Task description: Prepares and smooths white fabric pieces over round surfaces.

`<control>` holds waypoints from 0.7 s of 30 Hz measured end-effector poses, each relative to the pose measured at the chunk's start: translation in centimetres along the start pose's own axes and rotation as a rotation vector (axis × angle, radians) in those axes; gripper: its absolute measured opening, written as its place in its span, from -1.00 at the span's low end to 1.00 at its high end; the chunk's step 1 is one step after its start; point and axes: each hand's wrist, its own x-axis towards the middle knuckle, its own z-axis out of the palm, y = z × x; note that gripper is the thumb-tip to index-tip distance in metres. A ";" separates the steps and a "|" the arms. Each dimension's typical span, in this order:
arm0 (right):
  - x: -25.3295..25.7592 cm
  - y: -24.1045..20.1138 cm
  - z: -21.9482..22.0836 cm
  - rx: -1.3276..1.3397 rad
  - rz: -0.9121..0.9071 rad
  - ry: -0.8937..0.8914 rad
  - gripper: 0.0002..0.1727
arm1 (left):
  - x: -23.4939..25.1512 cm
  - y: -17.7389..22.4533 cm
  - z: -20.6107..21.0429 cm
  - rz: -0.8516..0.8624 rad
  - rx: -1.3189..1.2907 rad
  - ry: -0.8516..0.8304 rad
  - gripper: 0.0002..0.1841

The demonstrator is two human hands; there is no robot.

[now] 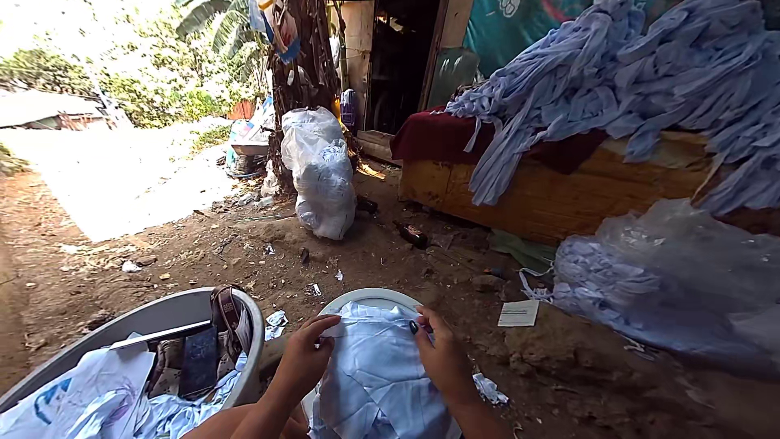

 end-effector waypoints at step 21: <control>-1.5 -2.5 0.4 -0.347 -0.383 -0.011 -0.35 | -1.7 3.5 -3.7 -0.138 -0.036 0.095 -0.57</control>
